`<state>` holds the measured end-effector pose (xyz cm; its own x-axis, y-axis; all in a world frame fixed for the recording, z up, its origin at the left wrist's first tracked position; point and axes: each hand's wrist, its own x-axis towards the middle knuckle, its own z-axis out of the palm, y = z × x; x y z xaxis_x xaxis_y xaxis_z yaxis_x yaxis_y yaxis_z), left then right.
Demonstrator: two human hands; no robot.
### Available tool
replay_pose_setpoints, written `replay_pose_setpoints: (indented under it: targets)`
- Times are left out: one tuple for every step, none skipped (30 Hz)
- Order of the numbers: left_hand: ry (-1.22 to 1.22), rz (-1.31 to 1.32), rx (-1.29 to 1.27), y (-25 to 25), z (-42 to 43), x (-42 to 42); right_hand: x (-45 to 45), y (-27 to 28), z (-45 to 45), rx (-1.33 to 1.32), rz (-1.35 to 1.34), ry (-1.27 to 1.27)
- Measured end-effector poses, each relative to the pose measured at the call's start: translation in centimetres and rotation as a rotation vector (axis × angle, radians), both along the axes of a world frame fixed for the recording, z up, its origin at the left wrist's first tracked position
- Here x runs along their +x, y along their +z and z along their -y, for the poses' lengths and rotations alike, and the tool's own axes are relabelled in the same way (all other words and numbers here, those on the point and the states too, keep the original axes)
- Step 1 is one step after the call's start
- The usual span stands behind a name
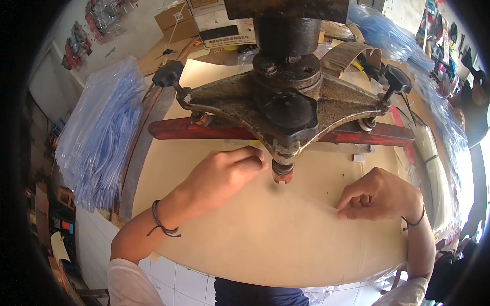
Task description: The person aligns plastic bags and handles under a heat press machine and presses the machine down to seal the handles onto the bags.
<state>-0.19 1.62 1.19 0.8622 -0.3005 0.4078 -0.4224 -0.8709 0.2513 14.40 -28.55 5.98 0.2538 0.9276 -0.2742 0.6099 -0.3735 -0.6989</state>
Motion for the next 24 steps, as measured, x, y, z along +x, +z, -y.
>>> replay_pose_setpoints:
  targets:
    - [0.002,-0.003,0.001,0.0,0.0,0.0,0.0,0.0,0.0,0.001,-0.005,-0.004]
    - [0.004,-0.006,0.002,0.0,0.0,0.0,0.0,0.0,0.0,0.002,0.002,-0.005]
    - [0.006,-0.009,0.003,0.0,0.0,0.0,0.0,0.0,0.0,0.004,0.008,-0.005]
    - [0.007,-0.008,0.0,0.0,0.0,0.0,0.0,-0.1,0.0,0.005,0.013,-0.005]
    - [0.007,-0.007,-0.003,0.1,0.1,-0.1,-0.1,-0.1,0.0,0.01,0.017,-0.008]
    - [0.007,-0.005,-0.007,0.1,0.1,-0.1,-0.1,-0.1,0.0,0.014,0.021,-0.01]
    - [0.008,-0.003,-0.003,0.1,0.1,-0.1,-0.2,0.0,-0.1,0.018,0.025,-0.013]
    - [0.009,-0.001,0.0,0.1,0.1,-0.1,-0.2,0.0,-0.1,0.017,0.033,-0.012]
    - [0.011,0.001,0.003,0.1,0.1,-0.1,-0.2,0.0,-0.1,0.015,0.041,-0.009]
    - [0.007,-0.002,0.006,0.1,0.1,0.0,-0.2,0.0,-0.1,0.015,0.051,-0.005]
    - [0.004,-0.004,0.01,0.1,0.0,0.0,-0.1,-0.1,0.0,0.018,0.053,-0.001]
    - [0.002,-0.006,0.013,0.2,0.0,0.0,0.0,-0.1,0.0,0.021,0.056,0.004]
    - [-0.001,0.003,0.02,0.2,0.0,0.0,0.0,-0.1,0.1,0.025,0.059,0.009]
    - [-0.005,0.012,0.026,0.2,-0.1,0.0,0.0,-0.1,0.1,0.03,0.057,0.007]
    - [-0.009,0.019,0.033,0.2,-0.1,0.0,-0.1,-0.1,0.1,0.035,0.054,0.003]
    - [0.003,0.051,0.056,0.2,0.0,0.1,-0.1,-0.1,0.1,0.039,0.05,0.0]
    - [0.016,0.081,0.08,0.2,0.1,0.2,-0.2,-0.1,0.1,0.037,0.057,-0.002]
    - [0.027,0.11,0.104,0.2,0.2,0.2,-0.2,-0.2,0.2,0.036,0.063,-0.004]
    - [0.086,0.04,0.102,0.4,0.5,0.0,-0.2,-0.2,0.2,0.036,0.068,-0.006]
    - [0.144,-0.032,0.1,0.8,0.8,-0.4,-0.3,-0.2,0.2,0.035,0.063,-0.007]
    - [0.202,-0.099,0.1,1.0,1.1,-0.6,-0.3,-0.2,0.2,0.037,0.062,-0.009]
    - [0.211,-0.127,0.111,1.0,1.1,-0.7,-0.4,-0.1,0.2,0.039,0.063,-0.011]
    - [0.22,-0.153,0.122,0.9,1.1,-0.7,-0.4,-0.1,0.3,0.07,0.095,0.003]
    - [0.231,-0.177,0.132,0.8,1.1,-0.7,-0.4,-0.2,0.4,0.101,0.13,0.019]
